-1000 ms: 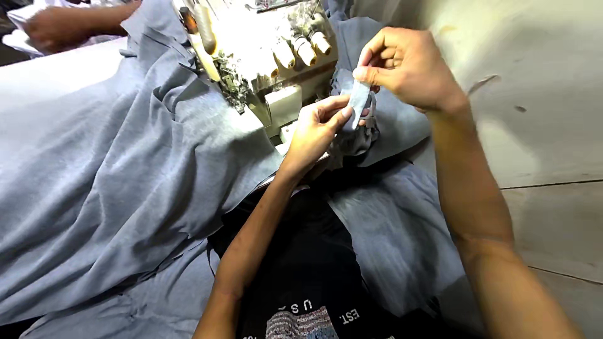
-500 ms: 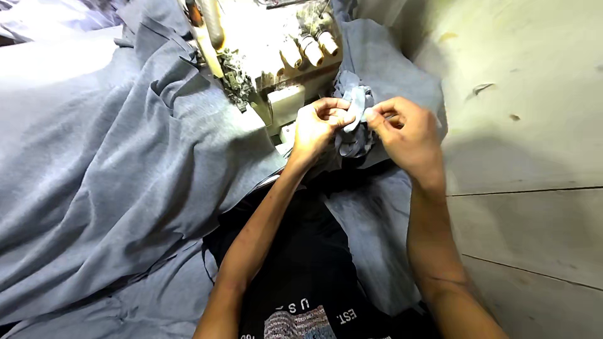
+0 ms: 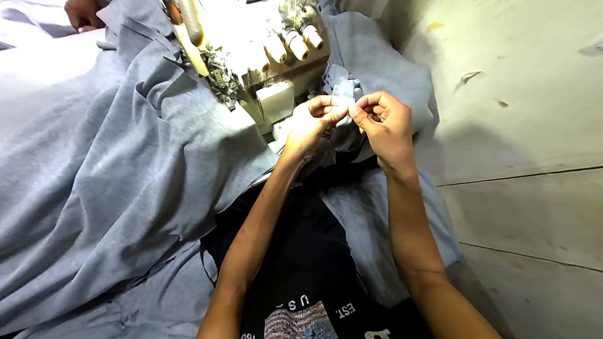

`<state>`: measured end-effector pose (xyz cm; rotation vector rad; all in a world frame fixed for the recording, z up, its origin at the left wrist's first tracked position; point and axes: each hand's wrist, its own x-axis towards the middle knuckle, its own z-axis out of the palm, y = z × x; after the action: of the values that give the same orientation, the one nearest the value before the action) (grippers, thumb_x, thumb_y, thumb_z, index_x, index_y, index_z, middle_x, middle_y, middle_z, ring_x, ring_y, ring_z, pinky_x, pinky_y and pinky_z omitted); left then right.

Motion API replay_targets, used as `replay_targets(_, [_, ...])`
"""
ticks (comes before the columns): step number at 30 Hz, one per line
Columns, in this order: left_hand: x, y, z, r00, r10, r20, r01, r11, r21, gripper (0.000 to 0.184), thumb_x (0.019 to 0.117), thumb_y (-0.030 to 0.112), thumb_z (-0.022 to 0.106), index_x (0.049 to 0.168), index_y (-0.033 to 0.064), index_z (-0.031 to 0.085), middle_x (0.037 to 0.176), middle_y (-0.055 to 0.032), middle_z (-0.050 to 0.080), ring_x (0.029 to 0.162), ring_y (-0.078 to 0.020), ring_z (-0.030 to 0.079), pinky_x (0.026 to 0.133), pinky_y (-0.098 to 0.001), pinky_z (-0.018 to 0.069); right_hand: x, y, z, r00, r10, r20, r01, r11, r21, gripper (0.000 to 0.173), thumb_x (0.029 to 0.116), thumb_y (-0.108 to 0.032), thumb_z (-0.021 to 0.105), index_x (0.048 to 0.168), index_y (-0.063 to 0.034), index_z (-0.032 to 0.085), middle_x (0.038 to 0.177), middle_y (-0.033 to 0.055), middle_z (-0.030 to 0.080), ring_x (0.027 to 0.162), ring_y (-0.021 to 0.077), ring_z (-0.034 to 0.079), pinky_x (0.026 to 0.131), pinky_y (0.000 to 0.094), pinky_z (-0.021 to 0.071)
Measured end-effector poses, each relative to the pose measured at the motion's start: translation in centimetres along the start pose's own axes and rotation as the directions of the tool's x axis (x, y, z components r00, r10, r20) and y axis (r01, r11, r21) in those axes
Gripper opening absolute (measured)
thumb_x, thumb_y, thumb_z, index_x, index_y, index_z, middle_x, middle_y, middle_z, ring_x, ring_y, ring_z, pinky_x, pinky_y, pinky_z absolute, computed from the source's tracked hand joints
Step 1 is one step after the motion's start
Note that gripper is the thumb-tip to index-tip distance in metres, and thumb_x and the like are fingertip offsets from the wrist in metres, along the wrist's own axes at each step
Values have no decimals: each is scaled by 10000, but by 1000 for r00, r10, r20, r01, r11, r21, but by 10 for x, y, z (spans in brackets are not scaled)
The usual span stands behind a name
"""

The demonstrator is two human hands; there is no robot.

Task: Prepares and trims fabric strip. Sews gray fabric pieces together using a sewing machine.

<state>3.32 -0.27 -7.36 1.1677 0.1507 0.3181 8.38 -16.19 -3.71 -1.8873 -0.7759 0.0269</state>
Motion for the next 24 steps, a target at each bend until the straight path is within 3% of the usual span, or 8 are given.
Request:
replay_targets(10, [-2, -1, 2, 994, -46, 102, 57, 992, -109, 72, 960, -4, 652, 1010, 47, 642, 846, -4, 669, 727, -53, 626, 684, -212, 544, 1, 5, -4, 1000, -24, 18, 22, 993, 114, 52, 1004, -124, 631, 1041, -106, 599, 862, -20, 593, 636, 4, 526, 539, 136, 430])
replay_targets(16, [-1, -3, 0, 979, -28, 202, 70, 977, -200, 90, 995, -3, 588, 993, 77, 627, 843, 15, 647, 729, -37, 604, 689, -193, 531, 20, 13, -5, 998, -4, 68, -14, 962, 272, 50, 966, -70, 641, 1015, -69, 637, 913, -18, 621, 796, 39, 598, 711, 199, 517])
replay_targets(20, [-1, -2, -5, 972, -21, 235, 85, 961, -263, 91, 1006, 16, 574, 995, 94, 620, 867, 14, 652, 772, -46, 629, 737, -212, 556, 21, 11, -7, 997, 43, 68, -63, 946, 318, 29, 998, -107, 606, 1000, -90, 630, 874, -36, 602, 765, 30, 580, 691, 194, 503])
replay_targets(24, [-2, 0, -6, 988, 9, 157, 22, 980, -196, 76, 986, 4, 608, 986, 79, 616, 839, 8, 641, 732, -45, 606, 679, -196, 528, 21, 7, -8, 995, 86, 60, -100, 947, 306, 74, 1028, -140, 560, 1020, -100, 621, 836, -53, 572, 675, 14, 529, 602, 173, 453])
